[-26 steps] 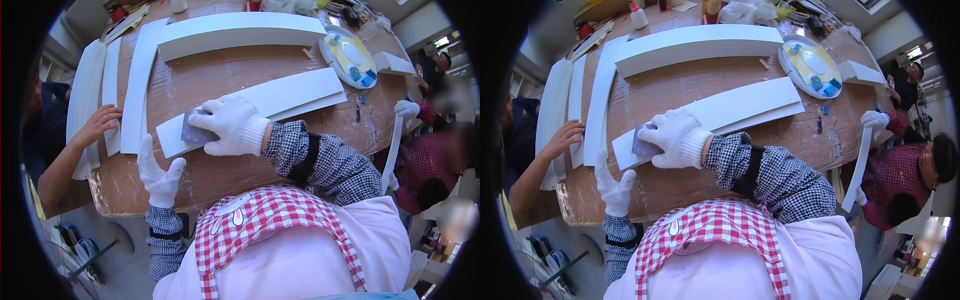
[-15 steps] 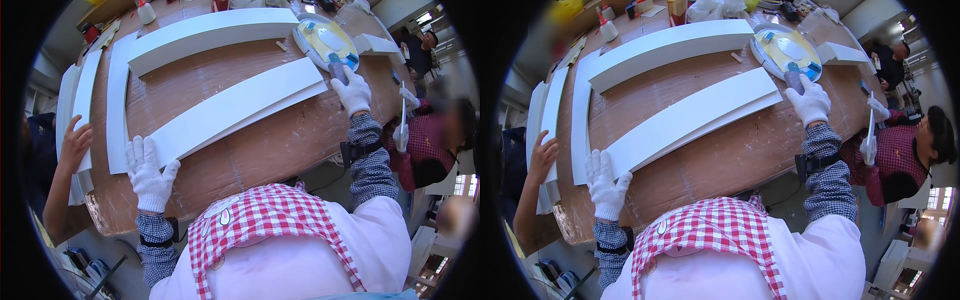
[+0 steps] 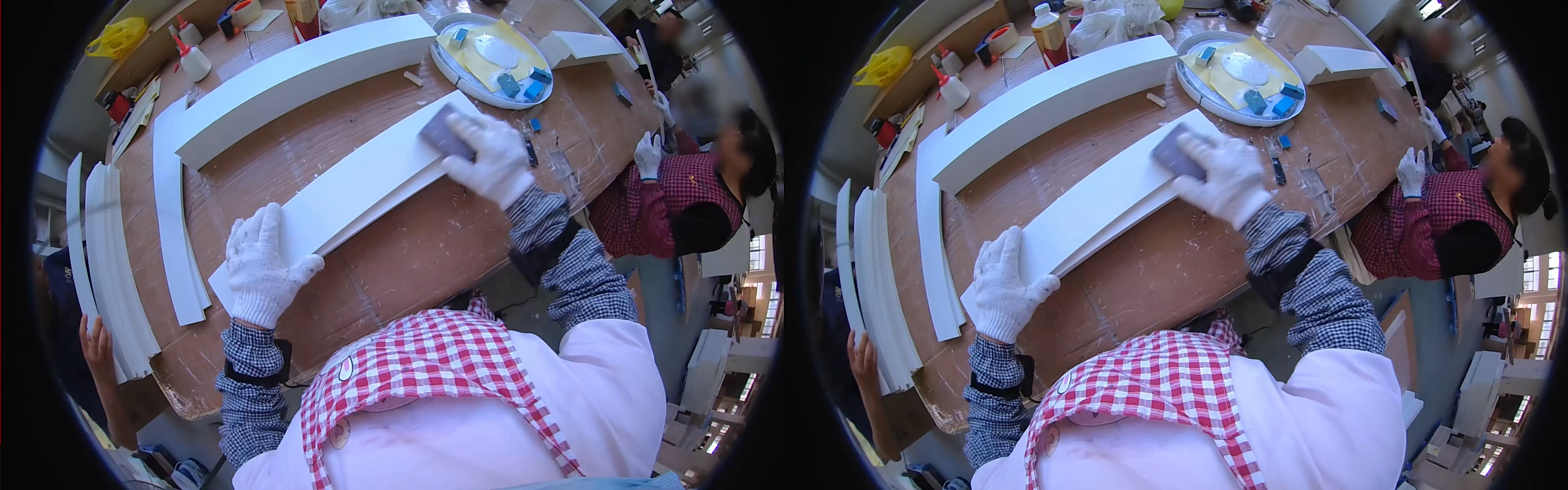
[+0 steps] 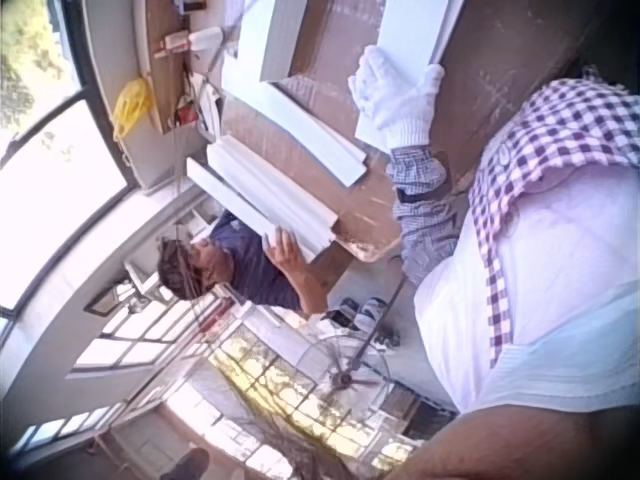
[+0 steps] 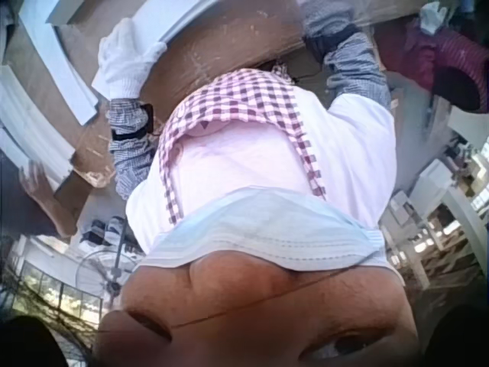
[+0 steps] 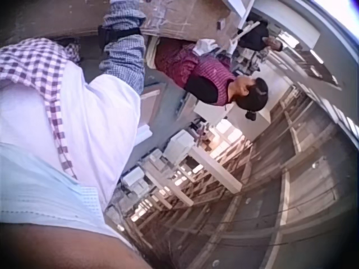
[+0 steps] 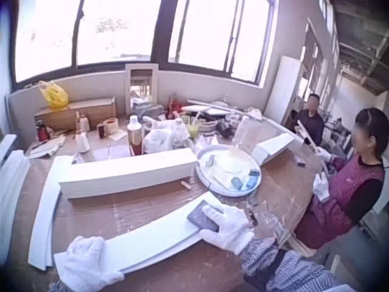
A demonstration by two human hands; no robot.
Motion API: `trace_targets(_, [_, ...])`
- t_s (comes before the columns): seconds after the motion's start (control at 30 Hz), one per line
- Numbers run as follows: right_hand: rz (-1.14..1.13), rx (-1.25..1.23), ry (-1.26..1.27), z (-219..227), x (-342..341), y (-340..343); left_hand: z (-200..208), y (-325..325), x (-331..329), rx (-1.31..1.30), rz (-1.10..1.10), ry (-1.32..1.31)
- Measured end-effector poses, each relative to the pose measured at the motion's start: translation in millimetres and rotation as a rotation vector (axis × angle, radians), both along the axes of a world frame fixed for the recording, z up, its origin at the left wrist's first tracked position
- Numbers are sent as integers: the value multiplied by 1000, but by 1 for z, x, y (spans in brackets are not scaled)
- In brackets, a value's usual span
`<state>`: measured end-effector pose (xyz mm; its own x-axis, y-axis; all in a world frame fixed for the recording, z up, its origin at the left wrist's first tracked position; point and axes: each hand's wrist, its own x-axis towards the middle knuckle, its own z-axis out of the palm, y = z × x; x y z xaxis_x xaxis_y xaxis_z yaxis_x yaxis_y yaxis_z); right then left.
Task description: Sanding white painted wooden boards at a workshop table.
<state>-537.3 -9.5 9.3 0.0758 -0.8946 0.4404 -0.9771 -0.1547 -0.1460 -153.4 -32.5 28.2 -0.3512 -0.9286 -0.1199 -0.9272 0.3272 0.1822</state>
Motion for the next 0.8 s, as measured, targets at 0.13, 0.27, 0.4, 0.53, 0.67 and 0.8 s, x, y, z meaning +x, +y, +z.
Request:
trace_targets(0.13, [-545, 179, 22, 8, -66, -6, -3, -3, 0, -11, -16, -14])
trace_targets(0.27, [-59, -116, -49, 23, -16, -26, 0, -3, -1, 25, 3, -36])
trace_targets(0.4, [357, 221, 60, 27, 61, -38, 0, -3, 1, 19, -15, -18])
trace_targets(0.53, [-11, 158, 50, 15, 2, -53, -14, -2, 9, -187, -81, 59])
trace_targets(0.67, [-576, 328, 109, 30, -73, -32, 29, -22, -11, 156, 24, -46])
trace_targets(0.8, [-553, 123, -241, 28, -86, 19, 28, -27, -11, 17, 45, -39])
